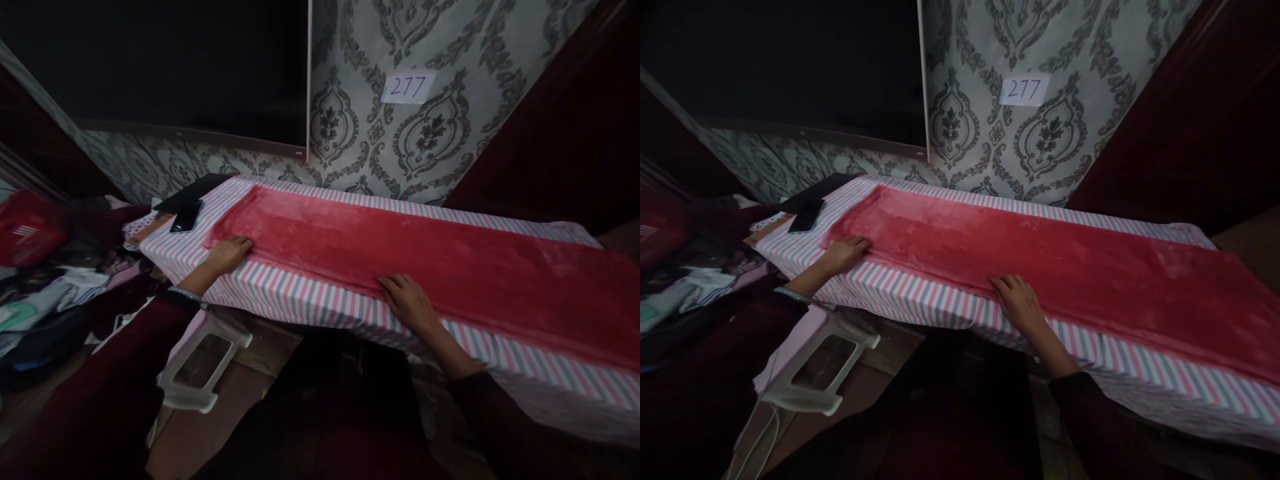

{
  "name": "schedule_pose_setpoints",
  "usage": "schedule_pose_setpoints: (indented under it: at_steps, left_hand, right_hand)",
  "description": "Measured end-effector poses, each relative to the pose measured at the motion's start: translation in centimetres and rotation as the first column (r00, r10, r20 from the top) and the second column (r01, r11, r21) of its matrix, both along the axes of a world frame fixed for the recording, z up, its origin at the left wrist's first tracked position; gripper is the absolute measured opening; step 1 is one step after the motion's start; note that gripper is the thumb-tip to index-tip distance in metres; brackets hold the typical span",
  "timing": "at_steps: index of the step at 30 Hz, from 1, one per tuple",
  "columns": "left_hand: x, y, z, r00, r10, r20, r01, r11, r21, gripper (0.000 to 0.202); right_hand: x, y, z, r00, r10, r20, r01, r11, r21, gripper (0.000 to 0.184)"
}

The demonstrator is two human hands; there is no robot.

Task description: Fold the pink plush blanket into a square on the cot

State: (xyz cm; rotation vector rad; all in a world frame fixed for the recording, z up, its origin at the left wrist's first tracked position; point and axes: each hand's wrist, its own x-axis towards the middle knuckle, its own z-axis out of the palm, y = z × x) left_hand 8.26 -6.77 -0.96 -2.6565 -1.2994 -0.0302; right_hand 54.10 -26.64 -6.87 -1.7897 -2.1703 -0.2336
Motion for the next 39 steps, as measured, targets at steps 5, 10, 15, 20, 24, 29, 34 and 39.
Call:
schedule_pose_setpoints:
  at_steps: [5,10,15,20,24,29,34,39]
  left_hand:
    - [-0.3,-0.3,-0.1,0.999,0.023,0.033,-0.025,0.998,0.059,0.026]
    - [-1.3,-1.0,-0.6,0.998,-0.034,0.043,0.031,0.998,0.062,0.024]
    - [-2.2,-1.0,-0.9,0.989,-0.133,0.062,0.129,0.989,0.067,0.026]
    - [-3.0,-1.0,-1.5,0.977,-0.136,0.166,0.121,0.988,0.099,0.029]
    - [-4.1,-0.4,-1.7,0.953,-0.109,0.283,0.095,0.994,0.061,0.033]
    - [-5.0,1.2,0.0,0.912,0.157,0.379,-0.227,0.963,0.147,0.042]
    - [-4.8,1.0,-0.4,0.952,0.254,0.173,-0.259,0.966,0.010,0.061]
    - [-5.4,0.6,-1.3,0.928,0.370,0.044,-0.355,0.915,-0.193,0.062]
  right_hand:
    - [0.3,0.0,-0.5,0.999,0.039,0.002,-0.038,0.972,0.230,0.031]
    - [0.2,-0.7,-1.2,0.989,0.136,0.050,-0.145,0.937,0.318,0.027]
    - [0.0,-1.0,-1.3,0.985,0.170,0.040,-0.173,0.928,0.330,0.028]
    - [0.2,-1.2,-1.2,0.982,0.187,0.013,-0.180,0.923,0.341,0.030]
    - [0.2,-1.3,-0.7,0.973,0.226,-0.053,-0.200,0.932,0.302,0.029]
    - [-0.8,0.2,0.9,0.988,0.132,-0.081,-0.106,0.958,0.265,0.038]
    - [-2.3,1.6,-1.1,0.980,0.171,0.105,-0.178,0.982,0.067,0.051]
    - [-2.3,1.5,-3.2,0.969,0.208,0.130,-0.196,0.976,-0.097,0.054]
